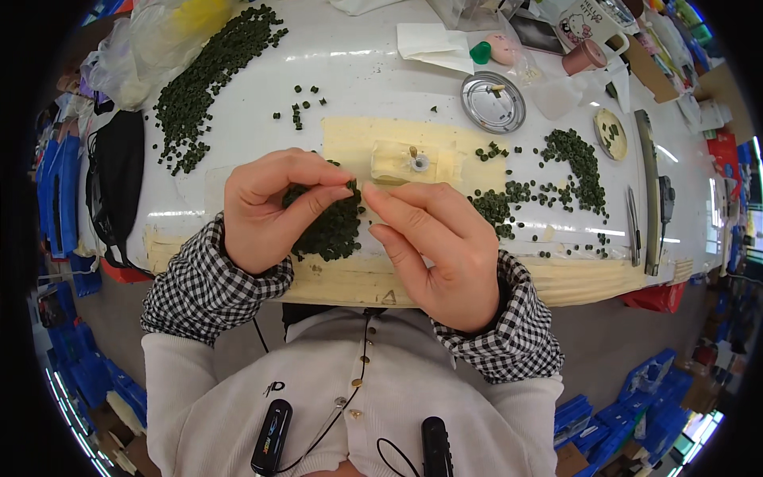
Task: Picking and assembling small green plastic toy components at a workbench.
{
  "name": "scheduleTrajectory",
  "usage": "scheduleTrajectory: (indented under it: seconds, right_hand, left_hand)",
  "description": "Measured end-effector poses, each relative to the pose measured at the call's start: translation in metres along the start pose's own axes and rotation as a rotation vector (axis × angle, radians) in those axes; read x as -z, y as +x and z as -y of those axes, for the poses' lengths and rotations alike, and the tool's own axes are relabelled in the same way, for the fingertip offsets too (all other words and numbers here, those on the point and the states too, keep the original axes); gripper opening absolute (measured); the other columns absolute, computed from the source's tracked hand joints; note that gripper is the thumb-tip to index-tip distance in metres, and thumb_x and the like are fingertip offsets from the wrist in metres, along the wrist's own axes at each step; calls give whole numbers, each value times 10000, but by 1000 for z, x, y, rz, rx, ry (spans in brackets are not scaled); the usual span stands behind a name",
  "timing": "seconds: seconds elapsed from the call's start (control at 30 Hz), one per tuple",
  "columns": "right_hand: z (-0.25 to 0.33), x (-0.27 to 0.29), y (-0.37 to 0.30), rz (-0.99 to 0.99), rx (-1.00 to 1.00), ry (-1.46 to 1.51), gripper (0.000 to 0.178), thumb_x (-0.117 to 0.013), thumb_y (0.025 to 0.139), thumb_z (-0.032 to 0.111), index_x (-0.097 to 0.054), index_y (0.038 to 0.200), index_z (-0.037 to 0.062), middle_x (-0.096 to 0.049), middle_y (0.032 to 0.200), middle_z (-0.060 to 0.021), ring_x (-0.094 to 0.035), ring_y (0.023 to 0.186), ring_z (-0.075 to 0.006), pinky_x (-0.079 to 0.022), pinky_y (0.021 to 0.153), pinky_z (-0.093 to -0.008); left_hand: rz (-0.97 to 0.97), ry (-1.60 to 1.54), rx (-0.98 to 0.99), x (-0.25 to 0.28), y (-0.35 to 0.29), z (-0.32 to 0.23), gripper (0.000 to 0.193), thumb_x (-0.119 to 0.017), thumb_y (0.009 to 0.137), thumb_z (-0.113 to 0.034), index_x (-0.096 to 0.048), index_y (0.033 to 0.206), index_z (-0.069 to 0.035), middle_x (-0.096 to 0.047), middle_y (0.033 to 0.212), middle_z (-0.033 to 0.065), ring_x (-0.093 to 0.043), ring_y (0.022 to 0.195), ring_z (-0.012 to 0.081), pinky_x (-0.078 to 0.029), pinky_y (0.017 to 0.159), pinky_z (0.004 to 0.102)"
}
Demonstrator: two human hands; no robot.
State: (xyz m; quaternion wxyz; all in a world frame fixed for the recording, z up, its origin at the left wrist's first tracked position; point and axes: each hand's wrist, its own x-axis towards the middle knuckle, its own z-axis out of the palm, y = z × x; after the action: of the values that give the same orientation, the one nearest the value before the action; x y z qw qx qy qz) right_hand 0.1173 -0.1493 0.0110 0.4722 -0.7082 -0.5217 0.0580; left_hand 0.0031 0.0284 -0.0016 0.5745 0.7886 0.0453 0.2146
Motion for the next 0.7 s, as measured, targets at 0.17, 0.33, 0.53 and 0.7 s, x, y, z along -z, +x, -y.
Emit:
scheduleTrajectory:
  seconds: [0.17,0.33,0.53,0.7]
  right_hand:
    - [-14,22,-9,27,-57,-273,148,-715,733,-13,-686,876,10,-625,808,-83,-575,712,-258,-467,627,-336]
    - [-23,28,-22,117,-33,-452,130,-729,700,26,-671,817,28,-591,755,-61,-542,725,-244,-448,653,-349]
    - [-26,17,-25,112,35,-482,139,-732,687,39,-672,812,40,-587,757,-43,-539,735,-228,-440,659,-349]
    - [-27,13,-29,63,44,-486,146,-732,684,37,-665,813,42,-582,758,-41,-538,727,-228,-437,649,-348]
  left_hand:
    - [-107,554,-46,26,21,17,110,-672,820,17,-683,930,13,-682,817,105,-643,694,149,-512,650,252]
    - [-150,795,-154,28,25,23,122,-663,807,36,-683,923,4,-668,834,117,-635,723,195,-507,632,264]
    - [218,506,-222,4,9,7,156,-762,709,-44,-657,823,-32,-557,772,67,-534,721,238,-444,621,323]
    - [469,535,-258,-3,1,0,184,-783,656,-106,-635,763,-77,-501,781,31,-479,766,224,-436,664,320]
